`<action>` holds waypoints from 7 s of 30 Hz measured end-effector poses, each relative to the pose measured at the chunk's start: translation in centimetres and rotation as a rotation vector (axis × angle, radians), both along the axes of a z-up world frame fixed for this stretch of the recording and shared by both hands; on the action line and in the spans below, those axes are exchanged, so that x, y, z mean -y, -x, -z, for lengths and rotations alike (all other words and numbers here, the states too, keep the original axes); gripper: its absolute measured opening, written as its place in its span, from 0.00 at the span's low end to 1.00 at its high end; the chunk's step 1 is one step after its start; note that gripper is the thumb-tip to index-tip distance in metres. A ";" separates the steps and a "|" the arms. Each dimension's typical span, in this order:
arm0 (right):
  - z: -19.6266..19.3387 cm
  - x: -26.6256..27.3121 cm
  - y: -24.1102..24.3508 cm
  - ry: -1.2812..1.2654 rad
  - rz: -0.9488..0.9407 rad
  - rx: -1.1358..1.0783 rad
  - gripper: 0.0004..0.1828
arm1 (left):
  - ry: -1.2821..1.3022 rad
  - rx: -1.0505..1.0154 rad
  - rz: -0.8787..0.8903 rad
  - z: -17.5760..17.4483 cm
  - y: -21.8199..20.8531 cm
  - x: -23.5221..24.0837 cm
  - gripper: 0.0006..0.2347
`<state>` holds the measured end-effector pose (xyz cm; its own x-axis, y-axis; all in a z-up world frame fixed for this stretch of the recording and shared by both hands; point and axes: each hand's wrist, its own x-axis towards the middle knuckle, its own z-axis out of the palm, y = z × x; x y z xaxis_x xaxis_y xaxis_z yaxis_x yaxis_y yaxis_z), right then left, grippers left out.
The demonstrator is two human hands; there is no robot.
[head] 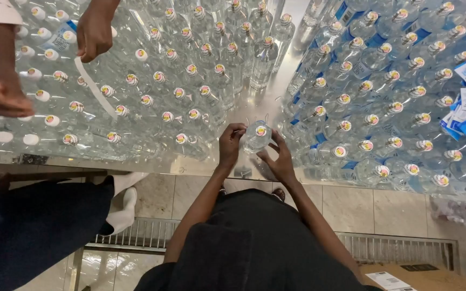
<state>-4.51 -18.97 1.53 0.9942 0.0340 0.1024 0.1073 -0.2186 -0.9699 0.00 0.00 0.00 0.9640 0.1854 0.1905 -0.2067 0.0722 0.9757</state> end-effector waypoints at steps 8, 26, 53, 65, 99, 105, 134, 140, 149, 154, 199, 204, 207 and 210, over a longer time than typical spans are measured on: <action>2.4 -2.1 -2.0 0.200 -0.074 -0.323 0.68 | -0.160 0.105 0.009 3.4 -1.2 0.1 0.08; -2.9 -1.1 -4.2 0.336 -0.206 -0.367 0.52 | -0.340 -0.042 0.345 6.4 0.8 -1.2 0.40; -22.4 16.2 4.5 0.609 -0.105 -0.564 0.29 | -0.500 -0.098 0.178 8.9 -20.1 13.4 0.37; -27.5 17.1 -17.8 0.814 -0.128 0.106 0.21 | -0.411 -0.185 0.326 11.6 -23.3 15.4 0.32; -15.2 46.7 -10.4 1.484 0.572 0.132 0.23 | -0.257 -0.170 -0.380 1.8 -18.9 11.7 0.51; -14.3 49.2 -9.3 1.453 0.714 0.358 0.08 | -0.377 -0.180 -0.409 2.1 -21.6 11.8 0.41; -18.2 4.2 2.8 0.327 0.018 0.142 0.12 | -0.123 -0.217 0.233 -16.1 7.8 5.5 0.17; -13.6 2.1 1.6 0.082 0.197 -0.153 0.16 | 0.025 -0.245 0.140 -14.1 7.2 3.7 0.09; -4.8 -2.6 4.2 0.413 0.208 0.574 0.19 | 0.484 -0.224 0.218 -14.7 5.3 6.2 0.22; -8.3 0.7 -0.7 0.534 0.270 1.052 0.07 | 0.256 -0.171 0.259 -10.1 5.7 8.0 0.24; -13.3 6.5 -0.2 -0.231 -0.110 0.002 0.12 | 0.349 -0.392 0.483 -13.0 3.2 2.5 0.16; -10.2 7.1 -1.0 -0.590 -0.190 0.058 0.10 | 0.383 -0.410 0.545 -13.7 2.8 1.8 0.15; -10.7 7.7 -2.1 -0.495 -0.287 0.192 0.12 | 0.234 -0.339 0.642 -13.7 1.3 1.4 0.15; -14.2 8.5 -3.4 -0.213 -0.405 0.313 0.13 | 0.033 -0.227 0.688 -14.5 -1.8 0.5 0.17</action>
